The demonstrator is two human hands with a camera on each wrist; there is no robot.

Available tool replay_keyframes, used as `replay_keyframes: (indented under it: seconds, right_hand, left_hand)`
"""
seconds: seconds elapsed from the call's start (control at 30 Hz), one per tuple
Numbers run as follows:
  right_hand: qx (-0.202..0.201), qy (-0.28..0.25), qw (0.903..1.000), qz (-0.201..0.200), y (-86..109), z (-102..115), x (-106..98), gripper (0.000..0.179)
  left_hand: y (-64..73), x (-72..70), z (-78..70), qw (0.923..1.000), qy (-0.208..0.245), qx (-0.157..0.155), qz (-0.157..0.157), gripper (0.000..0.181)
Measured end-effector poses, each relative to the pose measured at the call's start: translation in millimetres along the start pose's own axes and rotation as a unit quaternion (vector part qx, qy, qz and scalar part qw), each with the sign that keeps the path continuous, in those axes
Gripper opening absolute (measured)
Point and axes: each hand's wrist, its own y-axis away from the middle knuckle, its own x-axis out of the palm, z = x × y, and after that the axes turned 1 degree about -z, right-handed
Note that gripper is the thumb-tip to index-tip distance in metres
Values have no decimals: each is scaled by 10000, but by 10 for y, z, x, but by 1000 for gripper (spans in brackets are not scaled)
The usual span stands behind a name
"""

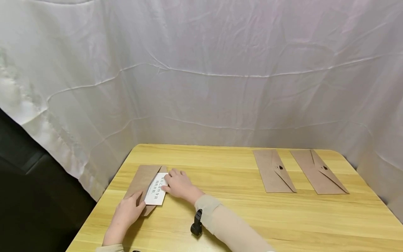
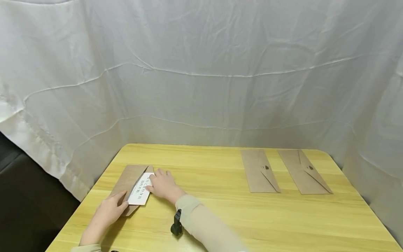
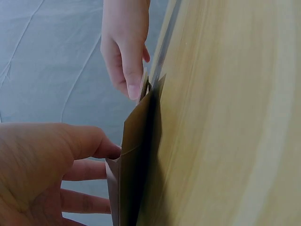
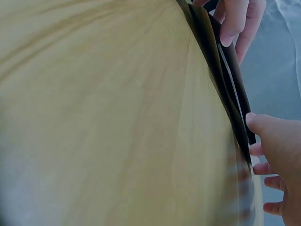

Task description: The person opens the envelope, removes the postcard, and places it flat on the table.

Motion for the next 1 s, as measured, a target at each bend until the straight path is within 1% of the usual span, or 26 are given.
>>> replay_keyframes:
  seconds: [0.13, 0.27, 0.53, 0.77, 1.0]
  right_hand:
    - [291, 229, 9993, 78, -61, 15, 26, 66]
    - [474, 342, 9982, 109, -104, 30, 40, 75]
    - [688, 522, 9963, 49, -147, 68, 34, 77]
    - [832, 542, 9951, 47, -172, 95, 24, 77]
    - [978, 587, 9934, -138, -186, 102, 30, 73]
  left_hand:
    - [1, 2, 1, 10000, 26, 10, 7, 50]
    - [11, -9, -9, 10000, 20, 30, 3, 50]
    - [7, -10, -13, 10000, 3, -23, 80, 51]
    - [6, -7, -10, 10000, -19, 9, 46, 51]
    - [18, -8, -9, 10000, 10, 55, 24, 51]
